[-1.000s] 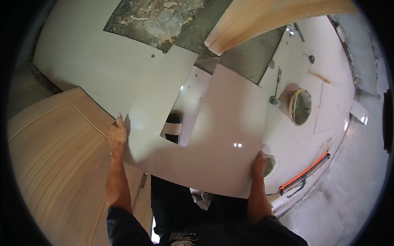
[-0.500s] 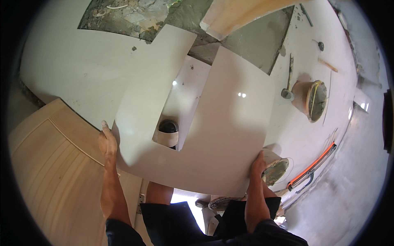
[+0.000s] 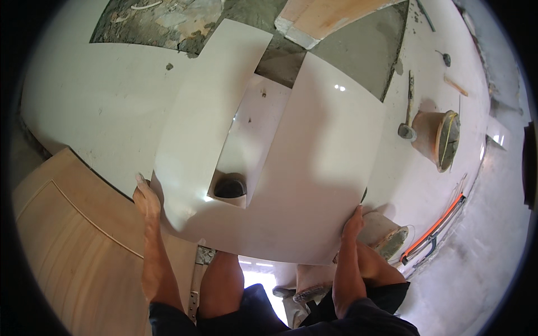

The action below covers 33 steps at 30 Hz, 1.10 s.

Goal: The person scoops cement from a bucket with a trowel and spreads it on the floor. They then place a large white floor tile onto the cement, press it down, and tap it with a rubber mallet to level it. The person repeats this process for additional tiles.

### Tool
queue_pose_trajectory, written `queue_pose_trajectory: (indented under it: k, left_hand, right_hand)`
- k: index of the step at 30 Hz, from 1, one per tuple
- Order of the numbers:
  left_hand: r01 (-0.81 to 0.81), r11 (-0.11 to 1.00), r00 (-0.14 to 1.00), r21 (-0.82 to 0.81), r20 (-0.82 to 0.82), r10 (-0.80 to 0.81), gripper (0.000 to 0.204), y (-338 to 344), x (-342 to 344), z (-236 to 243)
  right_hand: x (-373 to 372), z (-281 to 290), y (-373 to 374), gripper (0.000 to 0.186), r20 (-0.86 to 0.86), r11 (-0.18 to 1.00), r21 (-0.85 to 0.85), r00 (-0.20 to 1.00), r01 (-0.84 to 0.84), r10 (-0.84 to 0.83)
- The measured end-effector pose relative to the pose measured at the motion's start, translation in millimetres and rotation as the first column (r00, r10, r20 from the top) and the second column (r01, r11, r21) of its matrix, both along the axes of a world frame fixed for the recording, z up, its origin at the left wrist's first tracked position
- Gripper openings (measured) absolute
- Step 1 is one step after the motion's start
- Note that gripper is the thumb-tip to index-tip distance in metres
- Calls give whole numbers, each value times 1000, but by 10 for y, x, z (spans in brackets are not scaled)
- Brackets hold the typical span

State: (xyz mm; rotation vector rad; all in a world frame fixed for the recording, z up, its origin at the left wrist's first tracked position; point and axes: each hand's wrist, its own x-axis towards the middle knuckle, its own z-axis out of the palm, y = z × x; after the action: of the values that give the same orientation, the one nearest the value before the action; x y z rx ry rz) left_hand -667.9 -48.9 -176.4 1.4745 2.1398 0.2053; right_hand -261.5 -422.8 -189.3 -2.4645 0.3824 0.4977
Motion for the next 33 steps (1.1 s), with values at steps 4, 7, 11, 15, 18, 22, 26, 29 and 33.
queue_pose_trajectory:
  k: [4,7,11,15,18,22,26,29,33]
  left_hand:
    - [22,998,999,63,37,-24,72,0,3,-207]
    - [29,994,997,107,67,-37,69,-4,2,-350]
    - [28,989,996,143,77,-39,67,-40,1,-462]
    - [9,995,996,98,86,-18,67,-18,-1,-560]
    - [7,993,994,120,104,-20,69,-31,-3,-655]
    - [-5,990,994,139,113,-11,68,-81,-26,-779]
    - [-2,986,993,168,113,-17,69,-52,-18,-914]
    - [-8,984,992,180,123,-14,70,-19,8,-976]
    - [20,985,991,170,128,-43,71,55,79,-983]
  right_hand:
    - [-27,-158,60,57,40,1000,27,999,-5,4]
    - [-39,-235,96,57,28,997,72,999,20,-22]
    - [-14,-390,56,57,27,1000,3,999,31,-31]
    - [48,-571,-1,56,41,999,-35,999,33,-31]
    - [93,-651,15,56,27,999,25,999,43,-43]
    - [121,-706,111,55,64,995,95,998,13,-19]
    - [153,-762,167,55,11,997,64,999,40,-41]
    - [161,-846,160,55,34,992,116,998,56,-61]
    - [191,-961,151,55,51,981,179,995,73,-83]
